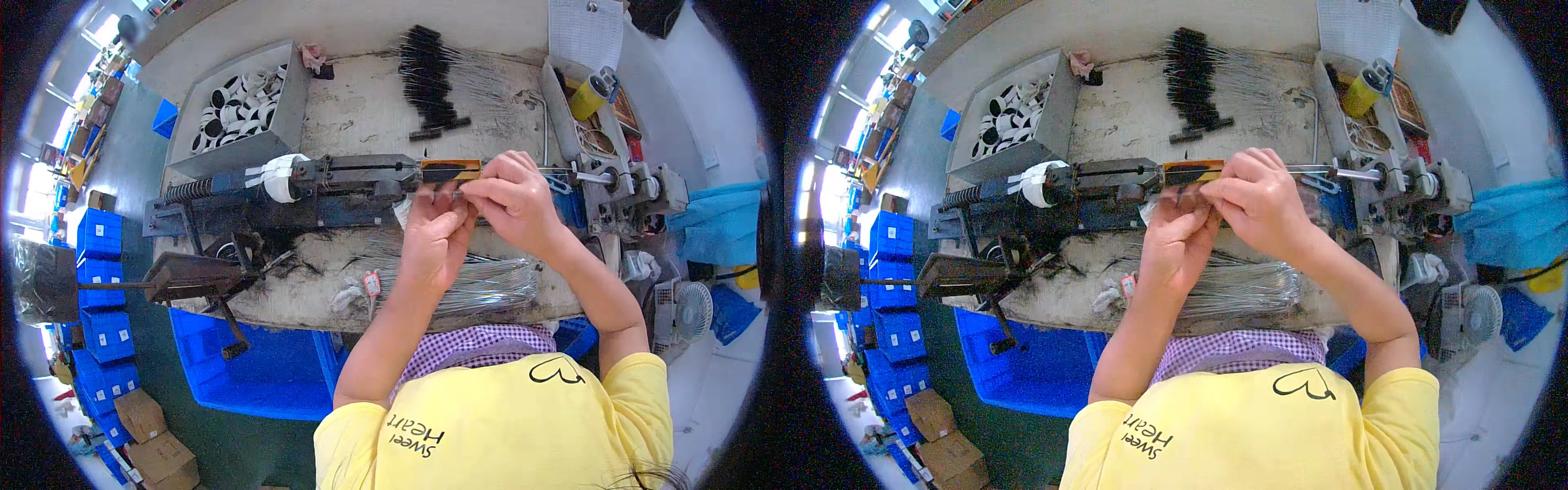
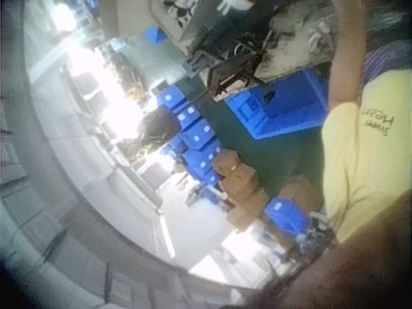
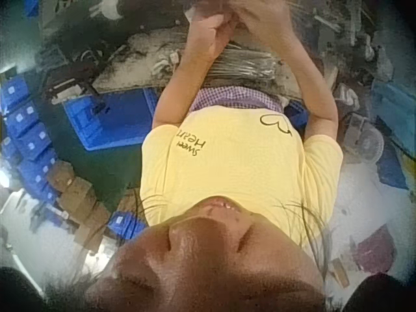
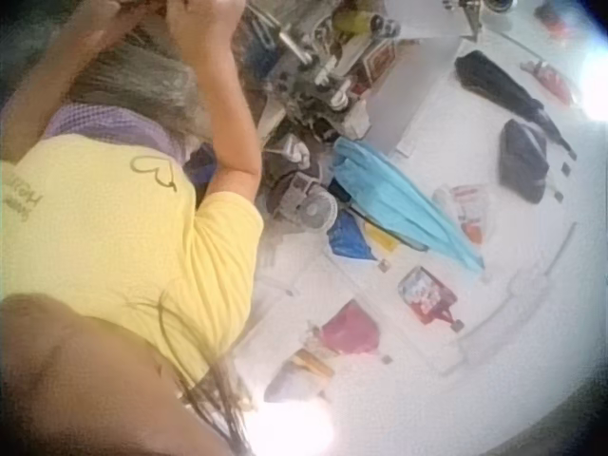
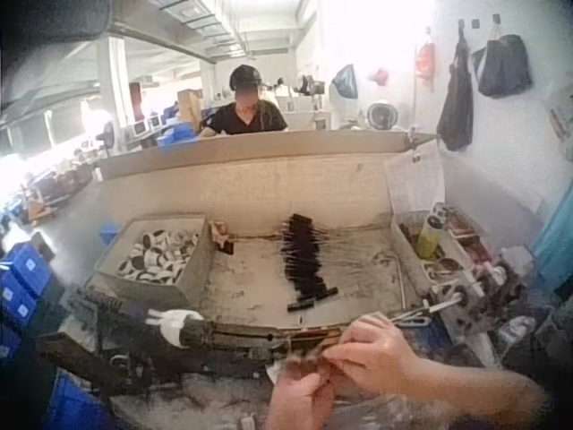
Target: The person sets a bottle aside and makes wire brushes at a workbench. They place bristles and wire segments into a machine fixture by hand and turn a hand crank to twist the wire into brushes.
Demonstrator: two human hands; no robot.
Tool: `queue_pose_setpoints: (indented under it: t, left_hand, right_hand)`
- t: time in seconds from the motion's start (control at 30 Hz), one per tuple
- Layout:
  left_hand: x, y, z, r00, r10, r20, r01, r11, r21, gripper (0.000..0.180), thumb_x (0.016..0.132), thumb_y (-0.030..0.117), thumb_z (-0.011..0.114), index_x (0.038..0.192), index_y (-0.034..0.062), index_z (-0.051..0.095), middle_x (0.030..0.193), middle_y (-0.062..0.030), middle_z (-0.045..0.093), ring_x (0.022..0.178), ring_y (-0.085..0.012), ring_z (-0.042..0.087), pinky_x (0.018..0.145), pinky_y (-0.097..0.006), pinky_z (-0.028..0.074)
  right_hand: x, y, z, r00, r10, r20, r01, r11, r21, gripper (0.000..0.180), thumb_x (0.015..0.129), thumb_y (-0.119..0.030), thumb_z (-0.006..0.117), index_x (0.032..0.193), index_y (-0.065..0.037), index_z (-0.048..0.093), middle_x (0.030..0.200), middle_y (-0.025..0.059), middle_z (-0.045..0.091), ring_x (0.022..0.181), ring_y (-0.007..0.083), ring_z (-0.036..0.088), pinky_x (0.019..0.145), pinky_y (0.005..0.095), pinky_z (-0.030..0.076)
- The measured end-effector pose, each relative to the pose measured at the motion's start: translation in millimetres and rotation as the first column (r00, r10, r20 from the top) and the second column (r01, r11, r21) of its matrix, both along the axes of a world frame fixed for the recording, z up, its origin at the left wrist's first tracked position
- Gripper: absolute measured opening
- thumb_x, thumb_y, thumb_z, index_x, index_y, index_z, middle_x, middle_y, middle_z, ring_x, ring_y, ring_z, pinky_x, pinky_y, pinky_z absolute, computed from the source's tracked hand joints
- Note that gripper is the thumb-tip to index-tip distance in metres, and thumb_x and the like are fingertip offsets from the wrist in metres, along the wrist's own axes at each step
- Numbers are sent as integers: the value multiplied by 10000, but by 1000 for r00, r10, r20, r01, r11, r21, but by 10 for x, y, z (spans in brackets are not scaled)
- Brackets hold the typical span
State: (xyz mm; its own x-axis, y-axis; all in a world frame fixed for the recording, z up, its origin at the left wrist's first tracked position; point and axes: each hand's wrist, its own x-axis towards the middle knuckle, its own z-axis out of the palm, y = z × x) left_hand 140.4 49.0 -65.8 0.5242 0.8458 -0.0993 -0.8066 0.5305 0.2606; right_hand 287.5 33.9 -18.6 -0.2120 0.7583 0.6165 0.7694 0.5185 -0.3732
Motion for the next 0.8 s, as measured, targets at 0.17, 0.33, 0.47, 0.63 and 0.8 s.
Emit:
queue_pose_setpoints:
  t: [0.17, 0.33, 0.47, 0.63, 0.8]
  left_hand:
    - [7, 6, 58, 997, 51, -60, -49, 998, 42, 522, 838, -179, 449, 1301, 57, 406, 1316, -137, 478, 1223, -295, 501, 1082, -434, 406]
    - [-23, 38, 7, 997, 8, -76, -3, 997, 71, 568, 884, -160, 441, 1364, 135, 365, 1325, -84, 480, 1259, -235, 473, 1062, -363, 414]
    - [-14, 24, 50, 993, 59, -102, -55, 997, 46, 514, 872, -155, 461, 1330, 62, 374, 1311, -145, 480, 1249, -305, 485, 1078, -434, 416]
    - [17, 26, 57, 991, 70, -113, -65, 997, 51, 485, 883, -145, 461, 1318, 59, 391, 1306, -140, 489, 1230, -301, 505, 1064, -422, 432]
    - [-14, 28, 53, 984, 25, -176, -18, 999, 43, 543, 895, -134, 466, 1365, 121, 372, 1320, -81, 489, 1252, -216, 491, 1042, -335, 438]
  right_hand:
    - [143, -30, -46, 988, -151, 42, 150, 988, 35, 106, 681, -50, 720, 773, -89, 684, 712, 46, 535, 724, 248, 555, 683, 378, 421]
    - [391, -290, 12, 974, -213, 78, 217, 975, -42, 113, 681, -17, 724, 764, -80, 681, 674, 51, 523, 696, 246, 552, 652, 364, 414]
    - [580, -314, 99, 998, -48, -45, 40, 987, -159, 121, 684, -17, 737, 775, -78, 685, 671, 50, 534, 683, 245, 558, 638, 351, 426]
    - [395, -29, 148, 1000, -17, -12, 17, 1000, -14, 113, 694, -34, 736, 785, -76, 685, 700, 49, 547, 696, 248, 561, 650, 350, 436]
    - [288, 164, 127, 999, 7, 54, -5, 1000, -30, 85, 707, -46, 710, 779, -78, 679, 727, 48, 551, 718, 254, 570, 674, 366, 448]
